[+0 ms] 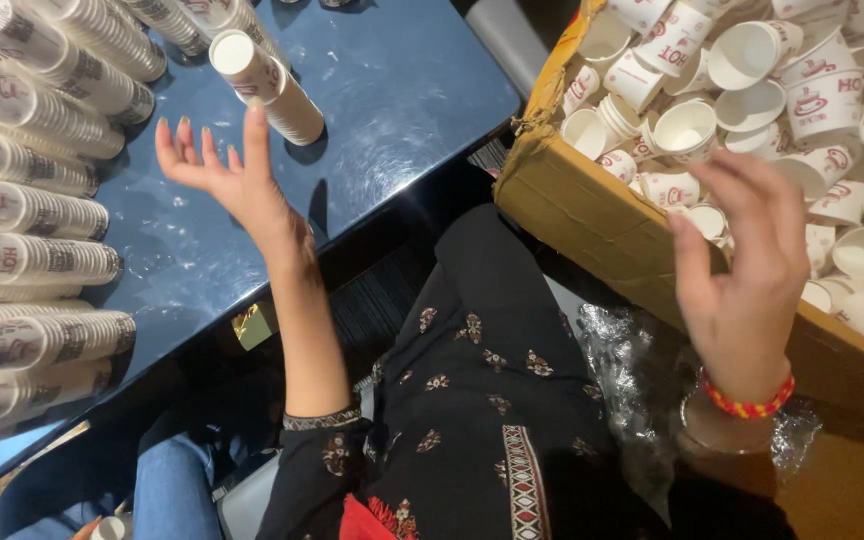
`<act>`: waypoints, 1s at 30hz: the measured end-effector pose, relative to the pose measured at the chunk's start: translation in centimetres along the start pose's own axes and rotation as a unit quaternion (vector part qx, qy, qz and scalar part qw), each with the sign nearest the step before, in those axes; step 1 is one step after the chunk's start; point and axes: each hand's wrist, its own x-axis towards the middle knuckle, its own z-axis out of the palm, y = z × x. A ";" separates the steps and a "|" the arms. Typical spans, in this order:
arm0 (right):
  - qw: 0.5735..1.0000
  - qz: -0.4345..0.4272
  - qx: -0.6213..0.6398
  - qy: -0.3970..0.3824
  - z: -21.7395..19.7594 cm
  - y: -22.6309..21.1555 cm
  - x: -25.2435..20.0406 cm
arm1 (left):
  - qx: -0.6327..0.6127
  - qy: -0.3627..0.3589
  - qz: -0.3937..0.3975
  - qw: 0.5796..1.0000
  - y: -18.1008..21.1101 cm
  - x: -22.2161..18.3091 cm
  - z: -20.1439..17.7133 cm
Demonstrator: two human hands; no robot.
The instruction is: Packing and sorting small paper cups into stacks and plastic sleeves.
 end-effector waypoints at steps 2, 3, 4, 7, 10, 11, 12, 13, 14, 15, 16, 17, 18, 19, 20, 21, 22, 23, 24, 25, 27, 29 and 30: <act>0.999 0.009 -0.008 -0.037 0.4 1.9 1.5 | 0.053 -0.054 -0.008 0.997 -2.2 1.7 0.0; 0.997 0.018 -0.013 -0.077 0.7 2.8 2.3 | 0.110 -0.105 -0.016 0.988 -3.3 2.5 -0.2; 0.997 0.016 -0.014 -0.078 1.4 3.9 2.6 | 0.109 -0.103 -0.017 0.989 -4.2 2.8 0.0; 0.984 -0.005 -0.028 -0.175 3.6 6.5 3.5 | 0.089 -0.180 -0.005 0.980 -5.7 3.7 0.3; 0.980 -0.035 -0.022 -0.194 5.2 6.9 4.5 | 0.149 -0.191 -0.016 0.970 -4.8 3.2 0.5; 0.982 -0.015 -0.033 -0.186 5.2 6.2 4.9 | 0.138 -0.203 -0.013 0.969 -4.6 2.9 0.5; 0.983 0.005 -0.044 -0.179 5.3 5.5 5.3 | 0.127 -0.214 -0.010 0.968 -4.3 2.6 0.5; 0.983 0.005 -0.042 -0.180 5.5 5.4 5.5 | 0.128 -0.213 -0.011 0.968 -3.9 2.0 0.4; 0.984 -0.005 -0.022 -0.177 5.7 5.4 5.7 | 0.144 -0.225 -0.003 0.964 -3.5 1.3 0.3; 0.985 -0.017 0.000 -0.173 6.0 5.3 5.9 | 0.159 -0.236 0.005 0.959 -3.0 0.7 0.2; 0.984 -0.018 0.002 -0.174 6.6 5.7 5.9 | 0.161 -0.234 0.005 0.959 -2.5 -0.3 0.1; 0.984 -0.012 -0.048 -0.173 7.3 6.1 6.0 | 0.157 -0.260 0.023 0.952 -2.0 -1.4 0.0; 0.981 -0.006 -0.097 -0.170 7.9 6.5 6.0 | 0.153 -0.286 0.042 0.945 -1.5 -2.4 -0.1; 0.980 -0.008 -0.096 -0.172 8.2 7.0 6.0 | 0.154 -0.284 0.041 0.946 -1.1 -3.0 -0.2; 0.986 -0.001 -0.112 -0.128 8.4 7.4 5.9 | 0.160 -0.300 0.027 0.940 -0.7 -3.6 -0.2; 0.988 0.006 -0.127 -0.083 8.7 7.8 5.8 | 0.166 -0.317 0.013 0.934 -0.3 -4.2 -0.3; 0.989 0.004 -0.125 -0.084 7.9 6.2 6.0 | 0.167 -0.314 0.012 0.935 -0.4 -4.3 -0.5; 0.991 -0.008 -0.124 -0.052 7.1 4.7 6.4 | 0.164 -0.321 0.011 0.933 -0.4 -4.3 -0.6; 0.992 -0.020 -0.122 -0.019 6.2 3.1 6.7 | 0.160 -0.328 0.011 0.931 -0.5 -4.3 -0.7; 0.992 -0.023 -0.121 -0.019 6.3 2.4 6.7 | 0.160 -0.326 0.011 0.932 -0.3 -4.4 -0.7; 0.996 -0.039 -0.051 0.068 6.5 0.8 6.6 | 0.168 -0.320 -0.011 0.932 0.1 -4.7 -0.7; 0.990 -0.102 0.048 0.085 9.0 -2.4 8.0 | 0.154 -0.320 -0.023 0.935 0.0 -4.8 -0.6; 0.971 -0.162 0.146 0.101 10.2 -4.0 8.7 | 0.141 -0.321 -0.035 0.936 0.0 -4.8 -0.6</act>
